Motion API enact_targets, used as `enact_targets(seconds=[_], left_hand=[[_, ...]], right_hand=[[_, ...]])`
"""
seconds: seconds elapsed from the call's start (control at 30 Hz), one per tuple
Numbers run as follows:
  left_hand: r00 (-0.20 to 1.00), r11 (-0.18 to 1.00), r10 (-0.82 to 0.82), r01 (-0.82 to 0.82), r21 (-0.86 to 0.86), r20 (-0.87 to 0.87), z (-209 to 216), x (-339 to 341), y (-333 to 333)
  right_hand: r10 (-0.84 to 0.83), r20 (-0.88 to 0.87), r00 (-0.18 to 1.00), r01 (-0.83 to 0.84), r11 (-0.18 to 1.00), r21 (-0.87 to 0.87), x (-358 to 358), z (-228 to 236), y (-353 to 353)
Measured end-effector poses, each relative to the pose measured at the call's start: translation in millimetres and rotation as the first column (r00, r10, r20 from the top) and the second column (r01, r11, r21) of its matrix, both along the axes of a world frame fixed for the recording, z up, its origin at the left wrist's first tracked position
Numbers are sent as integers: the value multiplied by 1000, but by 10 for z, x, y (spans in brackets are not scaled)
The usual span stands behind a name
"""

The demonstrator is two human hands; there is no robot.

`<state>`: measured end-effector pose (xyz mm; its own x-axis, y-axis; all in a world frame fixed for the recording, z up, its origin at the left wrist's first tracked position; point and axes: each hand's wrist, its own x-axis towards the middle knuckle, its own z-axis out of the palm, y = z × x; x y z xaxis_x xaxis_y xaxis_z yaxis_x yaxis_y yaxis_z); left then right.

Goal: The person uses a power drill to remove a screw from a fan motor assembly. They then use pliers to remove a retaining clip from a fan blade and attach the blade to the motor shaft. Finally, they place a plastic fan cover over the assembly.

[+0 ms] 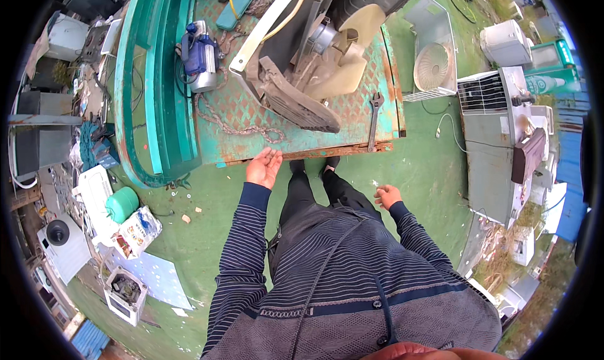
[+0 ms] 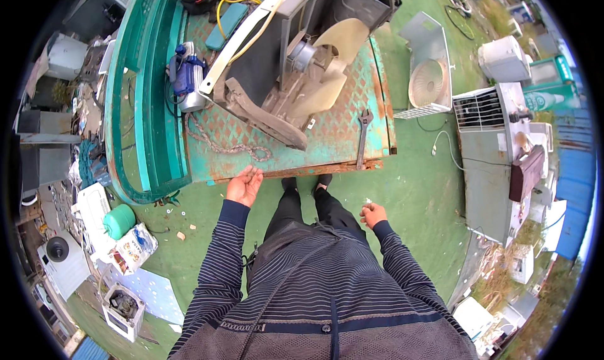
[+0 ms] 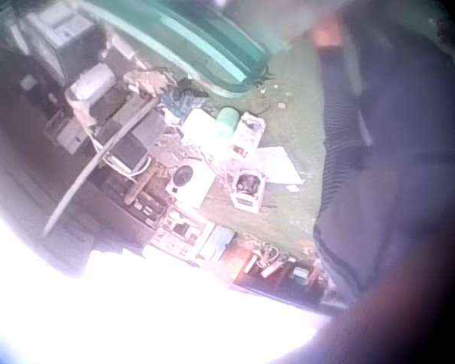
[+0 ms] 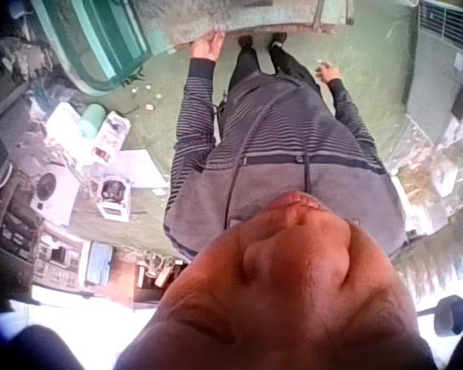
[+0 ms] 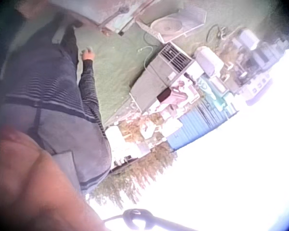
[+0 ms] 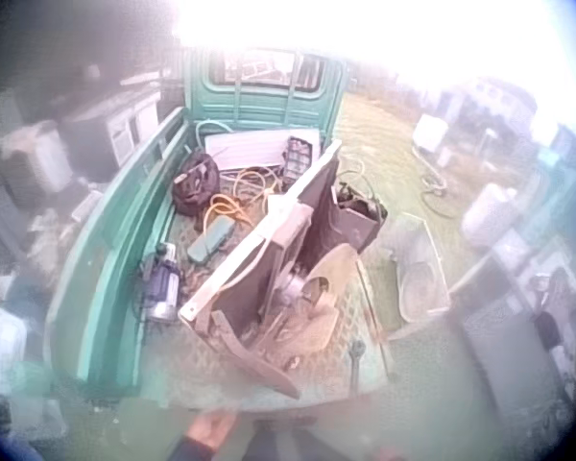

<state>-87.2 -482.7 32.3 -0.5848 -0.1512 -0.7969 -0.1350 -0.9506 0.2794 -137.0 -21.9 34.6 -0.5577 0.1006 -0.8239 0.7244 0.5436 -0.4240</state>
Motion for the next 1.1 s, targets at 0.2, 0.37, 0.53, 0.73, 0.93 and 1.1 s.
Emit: enact_targets(seconds=[0.2, 0.37, 0.53, 0.73, 0.93, 1.1], left_hand=[[884, 884, -466, 464, 51, 31, 335, -63, 685], [647, 643, -761, 761, -80, 48, 825, -282, 1311], [397, 378, -913, 910, -171, 94, 959, -389, 2158], [189, 169, -977, 970, -176, 103, 1049, -366, 3332], [-40, -77, -988, 967, -242, 151, 1026, -476, 4480], [40, 3, -993, 949, -316, 112, 1165, -893, 5081]], right_hand=[[25, -214, 976, -61, 985, -163, 109, 344, -392], [29, -493, 870, -186, 944, -273, 122, 682, -852], [103, -525, 845, -286, 917, -280, 227, 994, -598], [-196, -399, 896, -13, 886, -464, 622, 862, 430], [-370, -458, 808, 130, 871, -474, 750, 833, 1418], [-636, -263, 726, 439, 722, -534, 575, 737, 2145]])
